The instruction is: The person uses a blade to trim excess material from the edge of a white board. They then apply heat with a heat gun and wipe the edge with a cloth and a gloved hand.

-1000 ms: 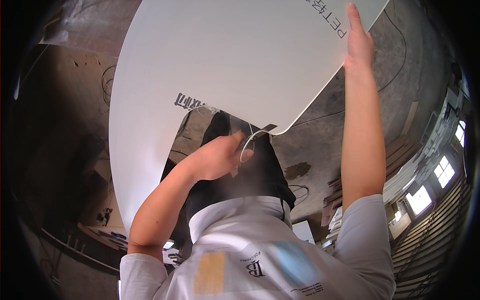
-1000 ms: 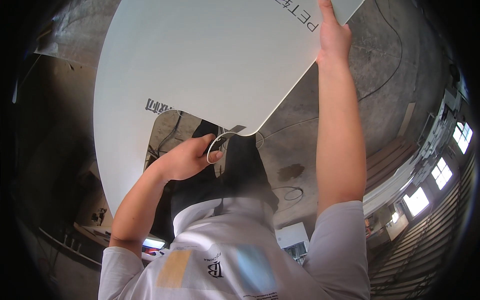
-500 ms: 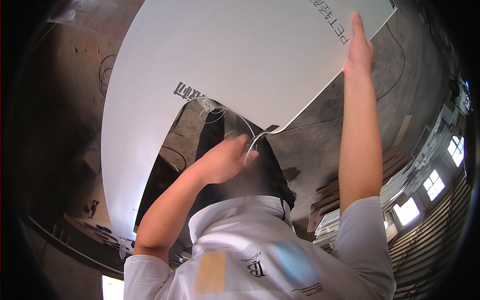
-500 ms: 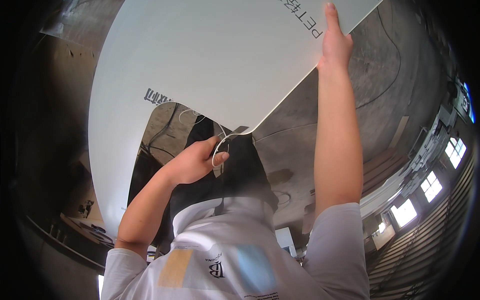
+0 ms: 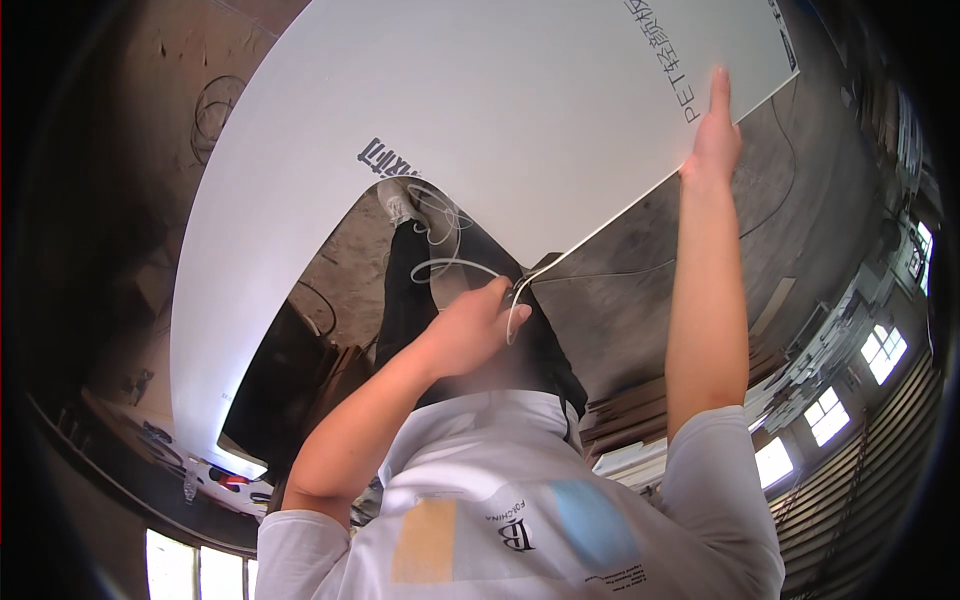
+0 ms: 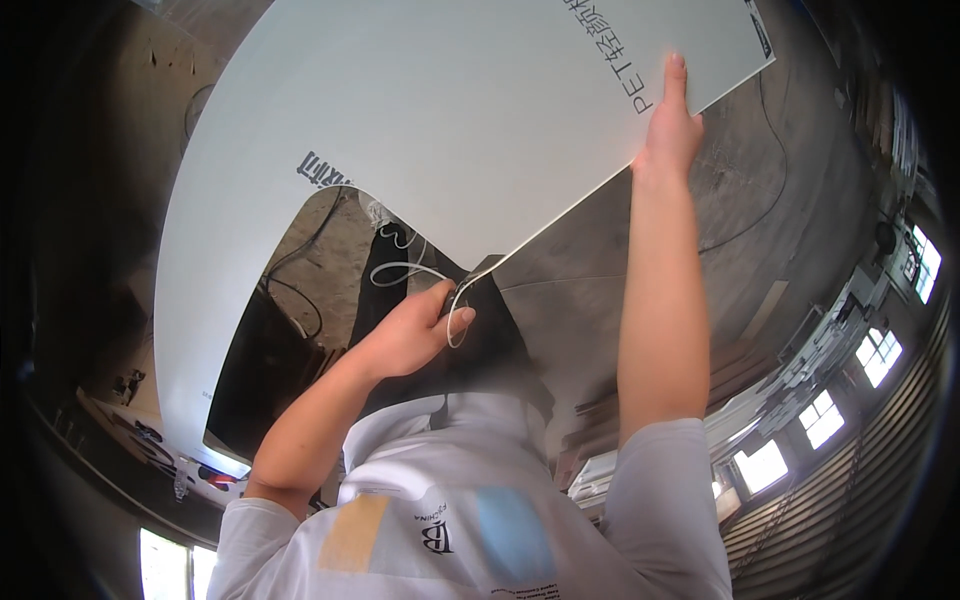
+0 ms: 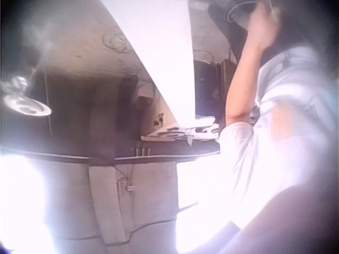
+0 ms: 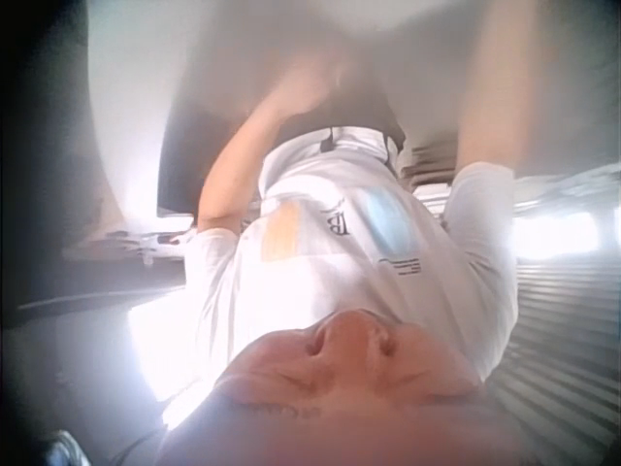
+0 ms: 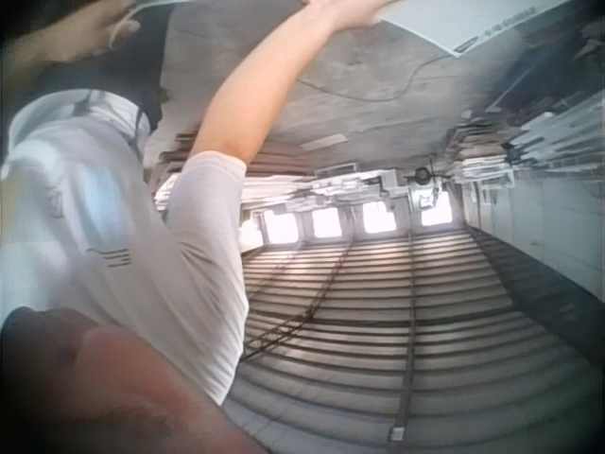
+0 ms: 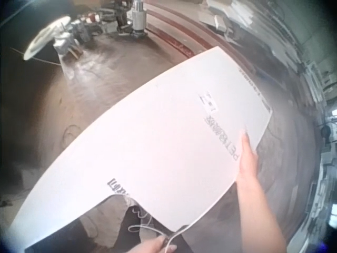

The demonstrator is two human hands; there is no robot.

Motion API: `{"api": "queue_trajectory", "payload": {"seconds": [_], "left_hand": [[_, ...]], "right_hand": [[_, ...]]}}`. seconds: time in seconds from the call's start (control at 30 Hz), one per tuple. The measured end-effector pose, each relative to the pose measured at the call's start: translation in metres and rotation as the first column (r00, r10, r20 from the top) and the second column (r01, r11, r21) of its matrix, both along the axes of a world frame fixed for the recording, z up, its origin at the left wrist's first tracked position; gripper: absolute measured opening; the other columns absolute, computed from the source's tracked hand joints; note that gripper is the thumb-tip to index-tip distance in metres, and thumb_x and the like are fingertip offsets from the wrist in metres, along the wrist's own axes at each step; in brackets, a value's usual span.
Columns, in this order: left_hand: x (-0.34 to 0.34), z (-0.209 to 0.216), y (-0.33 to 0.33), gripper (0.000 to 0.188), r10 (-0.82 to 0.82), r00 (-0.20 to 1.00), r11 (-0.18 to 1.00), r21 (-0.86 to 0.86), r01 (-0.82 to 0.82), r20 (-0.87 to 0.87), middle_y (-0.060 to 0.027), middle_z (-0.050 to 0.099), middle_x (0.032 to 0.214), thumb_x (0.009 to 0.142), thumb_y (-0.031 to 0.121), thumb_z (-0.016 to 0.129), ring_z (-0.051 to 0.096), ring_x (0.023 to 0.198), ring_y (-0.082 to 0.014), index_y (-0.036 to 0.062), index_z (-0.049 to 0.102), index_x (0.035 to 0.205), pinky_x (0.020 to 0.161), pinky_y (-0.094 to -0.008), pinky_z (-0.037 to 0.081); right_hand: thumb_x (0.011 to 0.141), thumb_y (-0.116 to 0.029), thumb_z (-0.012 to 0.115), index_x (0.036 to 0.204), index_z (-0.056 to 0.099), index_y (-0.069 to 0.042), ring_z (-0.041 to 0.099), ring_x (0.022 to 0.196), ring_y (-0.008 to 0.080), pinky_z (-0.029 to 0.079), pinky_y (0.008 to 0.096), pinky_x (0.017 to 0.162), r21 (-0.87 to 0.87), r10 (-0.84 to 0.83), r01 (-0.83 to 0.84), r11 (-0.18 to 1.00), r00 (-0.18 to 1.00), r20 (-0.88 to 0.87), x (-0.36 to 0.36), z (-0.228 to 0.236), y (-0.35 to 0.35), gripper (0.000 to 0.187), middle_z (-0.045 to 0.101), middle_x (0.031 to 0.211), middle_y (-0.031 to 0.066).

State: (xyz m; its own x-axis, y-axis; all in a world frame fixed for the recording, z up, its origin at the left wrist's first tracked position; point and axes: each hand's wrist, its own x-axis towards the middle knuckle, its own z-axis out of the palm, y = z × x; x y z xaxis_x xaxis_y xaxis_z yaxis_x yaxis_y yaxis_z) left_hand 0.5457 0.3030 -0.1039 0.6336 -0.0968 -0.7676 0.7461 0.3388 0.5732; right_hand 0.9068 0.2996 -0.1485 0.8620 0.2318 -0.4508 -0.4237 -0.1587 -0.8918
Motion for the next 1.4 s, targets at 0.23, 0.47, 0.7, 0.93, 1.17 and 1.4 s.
{"api": "queue_trajectory", "payload": {"seconds": [0.23, 0.47, 0.7, 0.93, 1.17, 1.4], "left_hand": [[0.012, 0.007, -0.039, 0.045, 0.229, 0.973, 0.973, 0.022, -0.228, -0.020, -0.0272, 0.068, 0.093, 0.107, 0.037, 0.057, 0.068, 0.092, -0.0424, -0.0066, 0.053, 0.117, 0.083, -0.0483, 0.050], [0.018, 0.001, -0.067, 0.036, 0.429, 0.902, 0.888, 0.161, -0.431, 0.051, -0.0125, 0.060, 0.078, 0.107, 0.036, 0.059, 0.058, 0.073, -0.0229, -0.0001, 0.055, 0.109, 0.071, -0.0391, 0.049], [0.018, 0.004, -0.081, 0.043, 0.517, 0.856, 0.850, 0.129, -0.511, -0.015, -0.0256, 0.068, 0.093, 0.106, 0.037, 0.059, 0.067, 0.093, -0.0430, -0.0037, 0.055, 0.121, 0.083, -0.0479, 0.050], [0.021, -0.010, -0.092, 0.031, 0.625, 0.771, 0.756, 0.147, -0.637, 0.125, -0.0006, 0.054, 0.072, 0.108, 0.036, 0.059, 0.053, 0.058, -0.0096, 0.0060, 0.054, 0.102, 0.054, -0.0296, 0.046], [0.024, 0.006, -0.077, 0.034, 0.556, 0.830, 0.828, 0.051, -0.558, 0.042, -0.0145, 0.069, 0.083, 0.108, 0.034, 0.057, 0.069, 0.080, -0.0270, -0.0004, 0.055, 0.107, 0.076, -0.0402, 0.054], [0.028, 0.005, -0.076, 0.036, 0.536, 0.842, 0.844, 0.027, -0.535, -0.060, -0.0140, 0.069, 0.086, 0.108, 0.036, 0.057, 0.067, 0.082, -0.0258, -0.0002, 0.056, 0.109, 0.079, -0.0403, 0.053]], "right_hand": [[0.099, -0.039, 0.073, 0.136, 0.055, 0.013, 0.069, 0.115, 0.0275, 0.061, 0.0429, 0.092, -0.007, 0.040, -0.040, 0.999, 0.999, -0.003, -0.005, 0.007, 0.003, 0.066, 0.064, 0.135, 0.0175], [0.098, -0.041, 0.074, 0.139, 0.052, 0.010, 0.069, 0.114, 0.0267, 0.058, 0.0412, 0.096, -0.027, 0.235, -0.237, 0.971, 0.970, -0.055, 0.016, 0.017, -0.017, 0.069, 0.065, 0.133, 0.0177], [0.078, -0.052, 0.089, 0.156, 0.039, 0.003, 0.043, 0.148, 0.0327, 0.036, 0.0414, 0.120, -0.849, 0.862, -0.225, 0.477, 0.307, 0.403, 0.137, 0.069, 0.015, 0.108, 0.046, 0.158, 0.0231], [0.063, -0.054, 0.095, 0.162, 0.030, -0.002, 0.029, 0.157, 0.0368, 0.027, 0.0426, 0.127, -0.974, 0.895, -0.209, -0.086, -0.445, 0.016, 0.132, 0.081, 0.110, 0.129, 0.027, 0.169, 0.0263], [0.058, -0.062, 0.094, 0.166, 0.022, -0.007, 0.016, 0.160, 0.0383, 0.023, 0.0454, 0.129, -0.970, 0.874, -0.224, -0.097, -0.486, 0.024, 0.143, 0.070, 0.116, 0.142, 0.018, 0.171, 0.0256], [0.055, -0.071, 0.091, 0.166, 0.020, -0.004, 0.019, 0.160, 0.0376, 0.027, 0.0468, 0.127, -0.979, 0.874, -0.152, -0.135, -0.484, -0.045, 0.137, 0.073, 0.116, 0.147, 0.018, 0.171, 0.0271]]}}
